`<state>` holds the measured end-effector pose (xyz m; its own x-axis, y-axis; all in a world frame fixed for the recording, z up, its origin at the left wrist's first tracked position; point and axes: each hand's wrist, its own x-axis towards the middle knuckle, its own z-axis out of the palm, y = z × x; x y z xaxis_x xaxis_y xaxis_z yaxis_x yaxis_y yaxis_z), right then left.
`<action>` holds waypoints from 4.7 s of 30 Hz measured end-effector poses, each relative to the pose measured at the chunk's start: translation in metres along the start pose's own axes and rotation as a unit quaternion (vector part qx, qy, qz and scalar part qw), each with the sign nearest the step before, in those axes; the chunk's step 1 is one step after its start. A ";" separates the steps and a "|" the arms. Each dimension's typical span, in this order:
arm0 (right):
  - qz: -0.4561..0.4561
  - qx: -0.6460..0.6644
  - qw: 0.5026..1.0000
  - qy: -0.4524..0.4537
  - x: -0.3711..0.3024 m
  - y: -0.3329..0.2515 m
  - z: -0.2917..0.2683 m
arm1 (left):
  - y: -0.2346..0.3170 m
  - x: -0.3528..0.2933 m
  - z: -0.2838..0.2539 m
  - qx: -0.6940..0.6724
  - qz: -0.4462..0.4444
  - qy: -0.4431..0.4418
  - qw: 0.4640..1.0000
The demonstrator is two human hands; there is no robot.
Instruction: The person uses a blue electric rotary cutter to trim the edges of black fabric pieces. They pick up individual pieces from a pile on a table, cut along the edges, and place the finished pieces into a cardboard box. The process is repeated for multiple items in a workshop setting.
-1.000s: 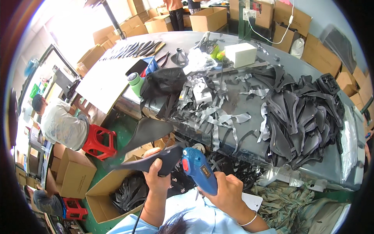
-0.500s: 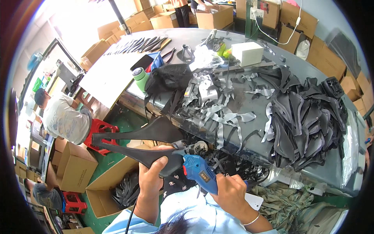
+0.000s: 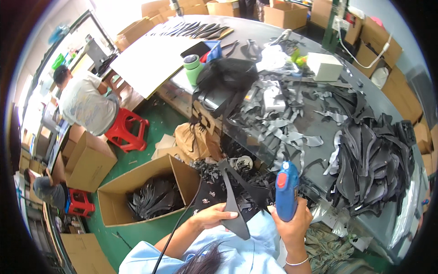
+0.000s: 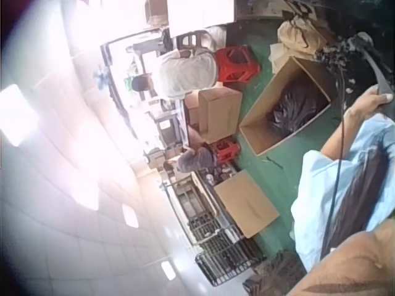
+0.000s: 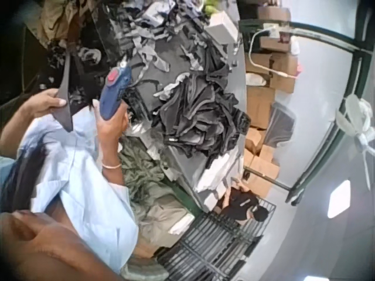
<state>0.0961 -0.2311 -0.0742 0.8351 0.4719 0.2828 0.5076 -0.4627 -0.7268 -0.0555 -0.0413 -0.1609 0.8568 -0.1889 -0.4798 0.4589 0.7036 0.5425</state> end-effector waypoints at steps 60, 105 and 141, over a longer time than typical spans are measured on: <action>0.041 0.074 0.982 0.167 -0.040 0.046 -0.035 | 0.060 0.243 0.191 0.340 0.091 0.084 0.932; 0.238 0.097 0.951 0.170 -0.003 0.077 -0.020 | 0.167 0.273 0.169 0.432 0.374 0.267 0.776; 0.126 0.311 0.939 0.079 0.070 0.039 -0.032 | 0.070 0.062 0.083 0.154 0.120 -0.009 0.981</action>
<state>0.1810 -0.2400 -0.0630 0.9581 0.2664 0.1054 0.1075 0.0065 -0.9942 0.0493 -0.0605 -0.0956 0.9513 -0.0573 -0.3029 0.2912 0.4895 0.8219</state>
